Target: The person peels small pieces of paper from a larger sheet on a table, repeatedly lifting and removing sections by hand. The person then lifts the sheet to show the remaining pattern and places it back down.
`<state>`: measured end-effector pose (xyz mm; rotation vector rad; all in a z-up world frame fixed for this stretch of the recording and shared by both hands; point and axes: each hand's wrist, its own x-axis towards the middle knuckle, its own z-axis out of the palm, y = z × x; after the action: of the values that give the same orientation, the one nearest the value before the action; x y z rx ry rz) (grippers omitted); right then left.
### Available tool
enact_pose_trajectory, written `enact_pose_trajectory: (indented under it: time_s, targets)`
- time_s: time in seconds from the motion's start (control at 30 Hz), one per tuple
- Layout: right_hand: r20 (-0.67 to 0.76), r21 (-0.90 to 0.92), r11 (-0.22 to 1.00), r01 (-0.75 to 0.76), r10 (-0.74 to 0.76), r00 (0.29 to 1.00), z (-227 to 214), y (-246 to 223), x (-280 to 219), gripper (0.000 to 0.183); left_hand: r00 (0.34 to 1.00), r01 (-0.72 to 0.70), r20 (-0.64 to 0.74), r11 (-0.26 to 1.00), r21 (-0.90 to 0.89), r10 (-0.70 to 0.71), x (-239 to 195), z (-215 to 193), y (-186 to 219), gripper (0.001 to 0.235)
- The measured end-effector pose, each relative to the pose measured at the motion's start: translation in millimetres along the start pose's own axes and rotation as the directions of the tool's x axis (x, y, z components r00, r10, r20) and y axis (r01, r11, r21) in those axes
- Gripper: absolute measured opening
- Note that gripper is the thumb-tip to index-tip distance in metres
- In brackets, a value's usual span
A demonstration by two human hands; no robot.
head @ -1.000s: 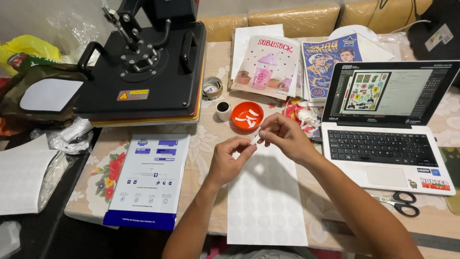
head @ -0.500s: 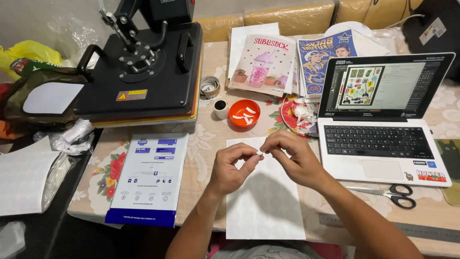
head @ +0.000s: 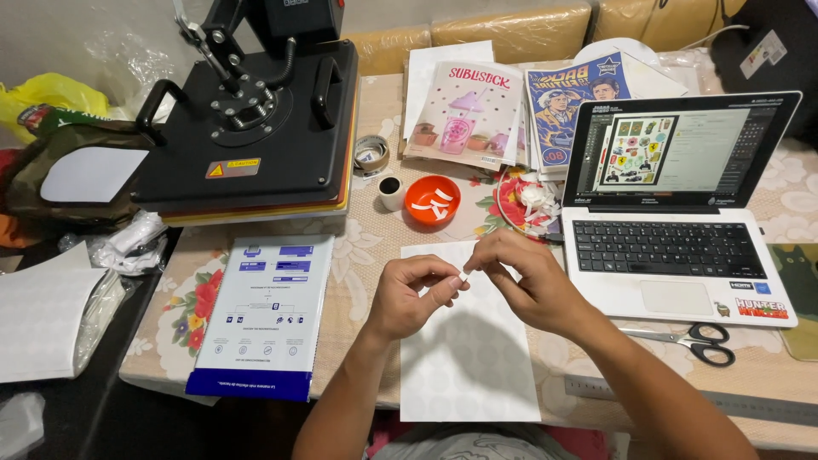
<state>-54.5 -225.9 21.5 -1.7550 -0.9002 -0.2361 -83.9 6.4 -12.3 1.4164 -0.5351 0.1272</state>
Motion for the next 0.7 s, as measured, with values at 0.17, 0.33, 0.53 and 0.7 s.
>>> enact_pose_trajectory:
  time_s: [0.17,0.33,0.53,0.7]
  targets:
    - [-0.007,-0.015,0.999,0.033,-0.033,0.999,-2.0,1.7,-1.1,0.025,1.0,0.021,0.014,1.0,-0.009,-0.021,0.9,-2.2,-7.5,0.012]
    - [-0.012,-0.024,0.999,0.044,-0.044,0.999,-2.9,3.2,-2.3,0.026,1.0,0.02,0.014,1.0,0.013,-0.02,3.5,-1.3,-6.8,0.011]
    - [-0.001,-0.023,0.999,0.036,-0.036,0.999,-4.3,1.5,-4.4,0.022,0.997,-0.07,0.021,0.993,0.092,0.068,9.8,3.5,5.1,0.012]
    - [0.0,-0.058,0.996,0.075,-0.075,0.997,-5.7,-6.3,-6.1,0.014,0.994,-0.108,0.011,0.981,0.162,0.108,12.0,1.7,0.9,0.009]
